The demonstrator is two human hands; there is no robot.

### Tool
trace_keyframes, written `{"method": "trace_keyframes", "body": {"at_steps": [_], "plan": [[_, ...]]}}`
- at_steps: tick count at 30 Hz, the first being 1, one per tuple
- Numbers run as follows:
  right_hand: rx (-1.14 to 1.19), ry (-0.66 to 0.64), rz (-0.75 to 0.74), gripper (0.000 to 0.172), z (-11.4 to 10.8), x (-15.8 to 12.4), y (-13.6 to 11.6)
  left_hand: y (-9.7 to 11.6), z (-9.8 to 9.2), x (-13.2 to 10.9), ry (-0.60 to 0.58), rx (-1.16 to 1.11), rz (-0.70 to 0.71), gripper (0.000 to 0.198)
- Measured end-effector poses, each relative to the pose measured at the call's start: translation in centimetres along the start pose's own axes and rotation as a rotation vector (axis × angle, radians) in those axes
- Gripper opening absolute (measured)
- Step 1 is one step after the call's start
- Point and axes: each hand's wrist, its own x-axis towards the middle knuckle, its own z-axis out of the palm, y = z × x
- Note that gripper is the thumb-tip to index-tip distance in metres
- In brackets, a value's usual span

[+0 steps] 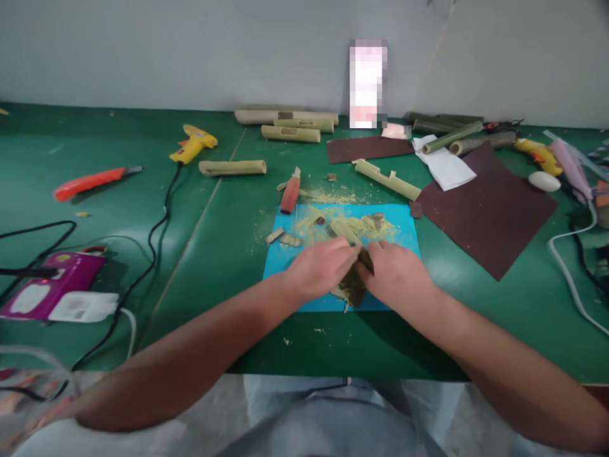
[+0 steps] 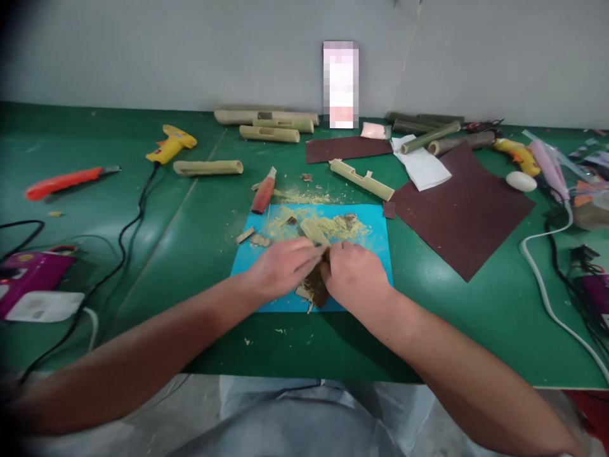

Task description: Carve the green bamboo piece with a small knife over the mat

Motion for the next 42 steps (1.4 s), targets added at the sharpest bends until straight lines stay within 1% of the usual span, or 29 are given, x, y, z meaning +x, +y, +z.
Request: {"method": "trace_keyframes", "body": {"at_steps": [1, 2, 4, 5, 8, 9, 10, 11, 12, 13, 14, 16, 17, 19, 20, 21, 23, 24, 27, 28, 30, 31, 32, 35, 36, 37, 39, 40, 42], "plan": [[0.0, -0.001, -0.001, 0.023, 0.0, 0.0, 0.0, 0.1, 0.0, 0.0, -0.019, -0.01, -0.004, 0.041], [-0.002, 0.002, 0.002, 0.024, 0.0, 0.0, 0.0, 0.1, 0.0, -0.1, 0.021, -0.01, -0.001, 0.04], [-0.007, 0.009, 0.011, 0.025, 0.0, 0.0, 0.0, 0.2, 0.0, -0.1, 0.133, 0.022, -0.052, 0.039], [-0.007, 0.009, 0.013, 0.025, 0.0, 0.0, 0.0, 0.2, 0.0, 0.0, 0.153, 0.036, -0.051, 0.04], [0.008, 0.001, -0.008, 0.024, 0.0, 0.0, 0.0, 0.0, 0.0, 0.1, -0.008, 0.02, 0.054, 0.047], [0.011, 0.003, -0.01, 0.024, 0.0, 0.0, 0.0, -0.1, 0.0, 0.1, -0.007, 0.025, 0.072, 0.046], [0.009, 0.008, -0.008, 0.025, 0.0, 0.0, 0.0, -0.2, -0.1, 0.2, 0.052, 0.037, 0.1, 0.044], [0.004, 0.009, -0.001, 0.026, 0.0, 0.0, 0.0, -0.3, -0.2, 0.2, 0.117, 0.052, 0.046, 0.041], [-0.002, 0.003, 0.006, 0.026, 0.0, 0.0, 0.0, -0.4, -0.2, 0.3, 0.167, 0.064, 0.026, 0.039], [-0.005, -0.003, 0.009, 0.026, -0.1, 0.0, 0.0, -0.4, -0.3, 0.3, 0.149, 0.074, 0.026, 0.04], [-0.006, -0.009, 0.004, 0.026, -0.1, 0.0, 0.0, -0.3, -0.3, 0.3, 0.1, 0.067, 0.064, 0.041], [-0.002, -0.012, -0.009, 0.026, 0.0, 0.0, 0.0, -0.3, -0.3, 0.3, -0.02, 0.029, 0.072, 0.04], [-0.002, -0.004, -0.009, 0.026, 0.0, -0.1, 0.0, -0.4, -0.3, 0.4, -0.01, 0.026, 0.069, 0.039], [-0.007, 0.016, -0.001, 0.027, 0.0, -0.1, 0.0, -0.7, -0.3, 0.4, 0.128, 0.062, -0.019, 0.037], [-0.009, 0.018, 0.002, 0.026, 0.0, -0.1, 0.0, -0.9, -0.3, 0.4, 0.172, 0.074, -0.03, 0.037], [-0.011, 0.018, 0.002, 0.025, -0.1, -0.1, 0.0, -1.0, -0.2, 0.4, 0.153, 0.082, -0.014, 0.038], [-0.01, 0.005, -0.004, 0.024, -0.1, -0.1, 0.0, -0.9, -0.1, 0.2, 0.041, 0.053, 0.06, 0.038], [-0.006, -0.001, -0.004, 0.024, -0.1, -0.1, -0.1, -0.8, 0.0, 0.2, 0.005, 0.036, 0.077, 0.039], [0.007, 0.01, 0.002, 0.026, -0.1, 0.0, 0.0, -0.2, 0.0, 0.1, 0.1, 0.048, 0.021, 0.04], [0.012, 0.014, -0.002, 0.026, -0.1, 0.0, 0.0, 0.0, 0.0, 0.1, 0.12, 0.06, 0.024, 0.041], [0.019, 0.017, -0.012, 0.024, 0.1, 0.0, 0.0, 0.2, 0.0, 0.1, 0.017, 0.035, 0.066, 0.042], [0.021, 0.018, -0.016, 0.024, 0.1, 0.0, 0.0, 0.1, 0.0, 0.2, -0.019, 0.021, 0.064, 0.042], [0.021, 0.022, -0.014, 0.024, 0.2, 0.0, 0.0, 0.0, 0.0, 0.3, 0.002, 0.027, 0.053, 0.04], [0.013, 0.03, 0.001, 0.026, 0.2, 0.0, 0.1, -0.5, -0.2, 0.4, 0.177, 0.075, -0.042, 0.038], [0.012, 0.025, -0.001, 0.025, 0.2, 0.0, 0.0, -0.5, -0.2, 0.4, 0.18, 0.089, -0.025, 0.039], [0.012, 0.02, -0.006, 0.024, 0.1, 0.0, 0.0, -0.5, -0.3, 0.4, 0.126, 0.083, 0.024, 0.04], [0.014, 0.01, -0.013, 0.023, 0.1, -0.1, 0.0, -0.3, -0.3, 0.3, 0.026, 0.06, 0.073, 0.041], [0.014, 0.013, -0.007, 0.023, 0.1, -0.1, 0.0, -0.3, -0.3, 0.3, 0.024, 0.062, 0.074, 0.041], [0.012, 0.027, 0.004, 0.024, 0.1, -0.1, 0.0, -0.2, -0.3, 0.3, 0.127, 0.084, -0.004, 0.039]]}}
